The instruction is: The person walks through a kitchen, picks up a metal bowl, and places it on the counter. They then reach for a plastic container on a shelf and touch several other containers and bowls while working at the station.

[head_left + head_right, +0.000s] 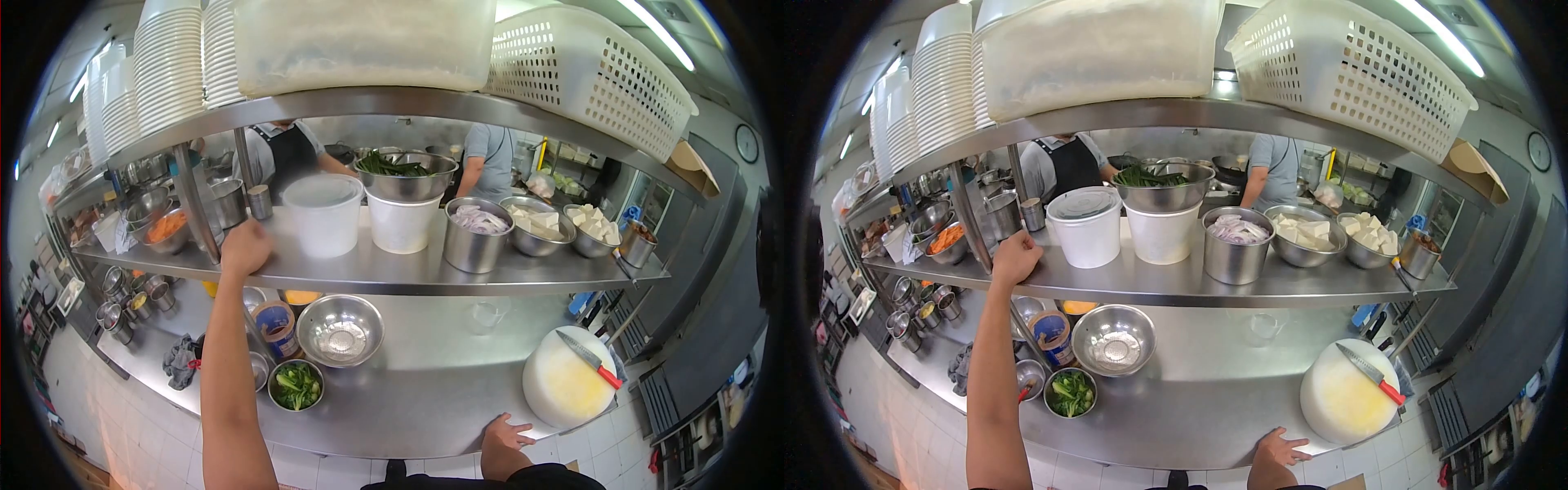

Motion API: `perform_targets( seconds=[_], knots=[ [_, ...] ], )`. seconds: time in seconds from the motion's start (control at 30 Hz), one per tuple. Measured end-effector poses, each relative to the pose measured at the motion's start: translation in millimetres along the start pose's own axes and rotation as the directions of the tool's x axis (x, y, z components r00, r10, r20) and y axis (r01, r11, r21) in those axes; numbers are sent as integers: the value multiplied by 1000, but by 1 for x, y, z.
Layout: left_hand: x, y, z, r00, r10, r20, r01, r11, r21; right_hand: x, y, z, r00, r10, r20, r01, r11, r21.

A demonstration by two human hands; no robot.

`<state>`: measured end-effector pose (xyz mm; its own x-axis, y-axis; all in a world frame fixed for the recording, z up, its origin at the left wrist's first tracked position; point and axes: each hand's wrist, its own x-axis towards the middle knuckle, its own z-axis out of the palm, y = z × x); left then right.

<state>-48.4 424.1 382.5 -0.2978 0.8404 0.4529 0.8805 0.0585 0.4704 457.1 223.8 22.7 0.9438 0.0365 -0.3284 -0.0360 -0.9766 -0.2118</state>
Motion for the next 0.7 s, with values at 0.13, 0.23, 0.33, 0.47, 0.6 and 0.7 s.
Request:
perform_targets(
  seconds=[0.13,0.23,0.33,0.47,0.6,0.7],
  knots=[
    [1,-3,2,1000,7,-13,-7,1000,-2,23,2,30,993,31,-118,-30,999,10],
    [2,-3,3,1000,10,-14,-10,1000,-7,31,3,38,993,-3,-118,-1,1000,-31],
    [3,-5,4,1000,13,-18,-13,1000,-5,20,2,26,992,31,-121,-29,999,21],
    [3,-5,4,1000,16,-17,-15,1000,6,9,2,13,997,16,-80,-15,1000,6],
    [2,-4,3,1000,8,-14,-8,1000,-4,0,1,1,999,1,-39,-1,1000,-6],
    [2,-5,3,1000,15,-17,-15,1000,-4,-5,-1,-5,1000,-9,-8,9,1000,-13]
  ],
)
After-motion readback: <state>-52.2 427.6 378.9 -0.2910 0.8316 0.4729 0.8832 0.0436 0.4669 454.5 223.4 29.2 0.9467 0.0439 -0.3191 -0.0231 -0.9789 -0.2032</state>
